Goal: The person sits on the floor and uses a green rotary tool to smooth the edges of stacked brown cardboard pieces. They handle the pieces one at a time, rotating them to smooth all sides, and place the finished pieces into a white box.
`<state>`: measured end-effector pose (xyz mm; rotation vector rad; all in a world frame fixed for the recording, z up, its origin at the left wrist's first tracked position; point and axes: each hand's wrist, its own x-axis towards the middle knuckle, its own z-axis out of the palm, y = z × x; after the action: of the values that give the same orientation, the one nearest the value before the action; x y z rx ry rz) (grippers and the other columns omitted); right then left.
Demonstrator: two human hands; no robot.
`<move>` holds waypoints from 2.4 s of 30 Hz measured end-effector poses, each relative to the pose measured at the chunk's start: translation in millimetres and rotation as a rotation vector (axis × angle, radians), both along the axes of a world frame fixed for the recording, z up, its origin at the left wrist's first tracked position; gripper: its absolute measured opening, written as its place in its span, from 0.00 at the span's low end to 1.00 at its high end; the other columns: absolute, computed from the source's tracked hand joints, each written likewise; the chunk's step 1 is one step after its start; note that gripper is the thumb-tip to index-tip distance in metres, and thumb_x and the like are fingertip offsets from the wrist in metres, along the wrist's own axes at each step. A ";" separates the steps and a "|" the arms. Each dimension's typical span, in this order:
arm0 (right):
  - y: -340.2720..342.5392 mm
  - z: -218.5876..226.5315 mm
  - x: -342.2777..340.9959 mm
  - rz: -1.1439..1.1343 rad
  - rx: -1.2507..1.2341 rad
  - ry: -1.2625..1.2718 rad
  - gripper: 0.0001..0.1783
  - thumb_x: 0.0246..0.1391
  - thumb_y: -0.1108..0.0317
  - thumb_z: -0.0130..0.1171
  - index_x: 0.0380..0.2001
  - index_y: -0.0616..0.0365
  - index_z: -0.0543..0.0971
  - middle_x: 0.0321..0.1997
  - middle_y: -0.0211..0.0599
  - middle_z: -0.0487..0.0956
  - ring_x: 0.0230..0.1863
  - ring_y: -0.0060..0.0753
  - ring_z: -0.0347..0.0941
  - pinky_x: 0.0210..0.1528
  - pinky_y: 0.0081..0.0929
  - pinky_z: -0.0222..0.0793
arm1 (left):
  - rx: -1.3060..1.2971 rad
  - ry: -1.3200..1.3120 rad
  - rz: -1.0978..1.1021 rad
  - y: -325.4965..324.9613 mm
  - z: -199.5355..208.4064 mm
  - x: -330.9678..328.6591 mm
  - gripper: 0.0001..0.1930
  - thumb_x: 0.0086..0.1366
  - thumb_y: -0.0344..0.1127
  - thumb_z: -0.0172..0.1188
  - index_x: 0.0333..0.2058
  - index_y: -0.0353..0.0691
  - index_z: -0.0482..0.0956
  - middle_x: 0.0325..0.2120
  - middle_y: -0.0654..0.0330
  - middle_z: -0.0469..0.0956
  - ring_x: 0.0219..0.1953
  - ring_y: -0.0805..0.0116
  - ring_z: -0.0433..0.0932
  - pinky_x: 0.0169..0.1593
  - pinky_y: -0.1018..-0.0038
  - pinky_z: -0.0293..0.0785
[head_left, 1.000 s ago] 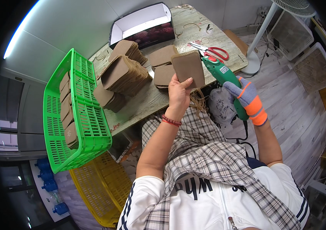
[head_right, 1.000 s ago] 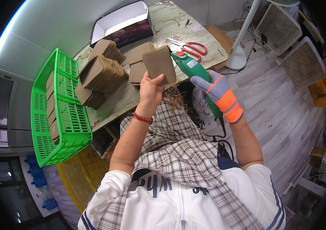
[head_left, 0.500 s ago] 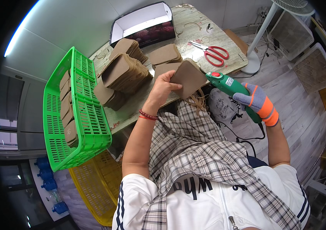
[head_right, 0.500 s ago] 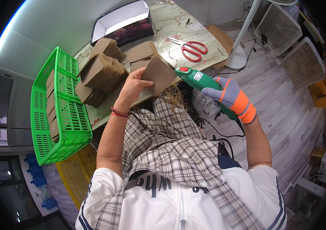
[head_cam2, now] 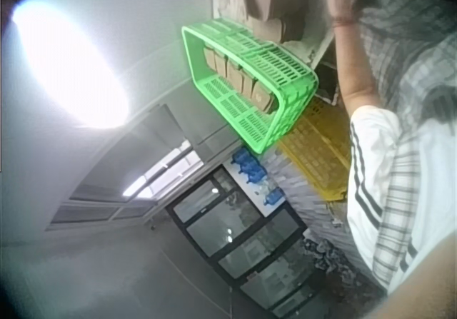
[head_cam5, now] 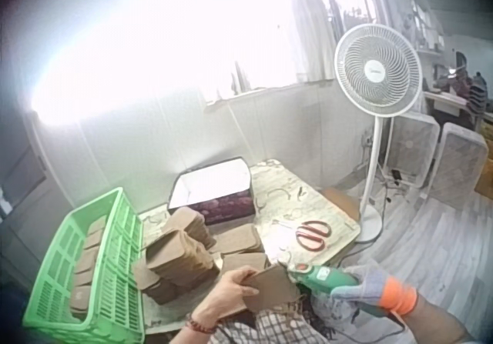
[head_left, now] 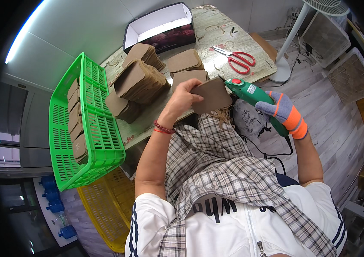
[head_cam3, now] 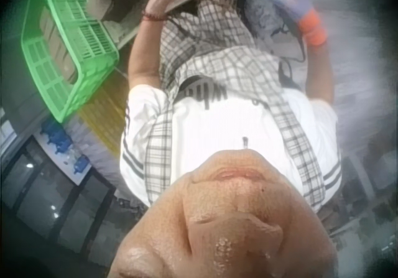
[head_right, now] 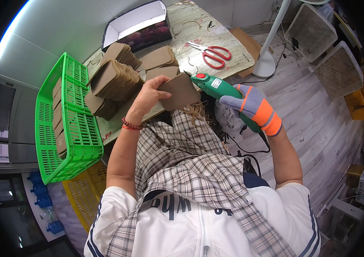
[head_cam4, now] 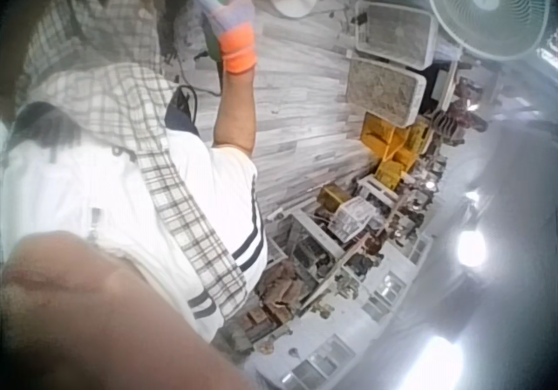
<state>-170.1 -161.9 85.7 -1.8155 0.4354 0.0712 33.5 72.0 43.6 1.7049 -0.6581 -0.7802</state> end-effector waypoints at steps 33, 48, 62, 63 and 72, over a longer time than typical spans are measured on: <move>12.4 -13.9 7.6 0.086 0.058 -0.046 0.18 0.50 0.55 0.63 0.32 0.61 0.76 0.20 0.23 0.71 0.19 0.13 0.64 0.20 0.15 0.60 | -0.110 0.194 -0.053 -20.5 -9.3 -10.4 0.18 0.47 0.21 0.67 0.38 0.35 0.75 0.32 0.62 0.77 0.34 0.77 0.74 0.36 0.80 0.70; -3.1 -24.2 -1.8 -0.042 0.068 -0.019 0.17 0.50 0.56 0.63 0.34 0.60 0.78 0.19 0.21 0.70 0.19 0.12 0.61 0.21 0.16 0.58 | 0.251 -0.978 0.496 -11.4 -36.8 46.7 0.24 0.51 0.20 0.53 0.51 0.32 0.69 0.49 0.44 0.69 0.57 0.46 0.63 0.61 0.62 0.59; -3.6 -38.0 2.5 -0.093 0.037 -0.027 0.20 0.48 0.55 0.65 0.34 0.62 0.77 0.19 0.22 0.71 0.19 0.13 0.62 0.21 0.17 0.60 | 0.676 -0.955 0.288 -43.4 -42.2 143.1 0.22 0.55 0.31 0.51 0.51 0.42 0.73 0.50 0.49 0.67 0.55 0.48 0.64 0.56 0.62 0.66; -3.8 -38.6 3.1 -0.094 0.035 -0.022 0.20 0.48 0.55 0.65 0.34 0.62 0.77 0.19 0.23 0.71 0.19 0.13 0.63 0.21 0.17 0.60 | 0.663 -0.997 0.311 -43.3 -40.9 140.9 0.26 0.50 0.30 0.59 0.51 0.43 0.73 0.48 0.50 0.68 0.54 0.49 0.64 0.56 0.62 0.66; 5.4 -37.3 7.5 -0.083 0.072 -0.070 0.17 0.51 0.55 0.63 0.32 0.59 0.75 0.15 0.24 0.70 0.15 0.15 0.64 0.17 0.17 0.60 | 0.379 -0.557 0.500 -25.7 -0.8 123.5 0.18 0.42 0.30 0.70 0.35 0.37 0.78 0.32 0.55 0.78 0.34 0.60 0.77 0.40 0.66 0.73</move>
<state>-162.6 -156.5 48.4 -1.7223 0.4525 -0.0341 157.0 46.3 42.8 2.3420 -0.4258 -0.0638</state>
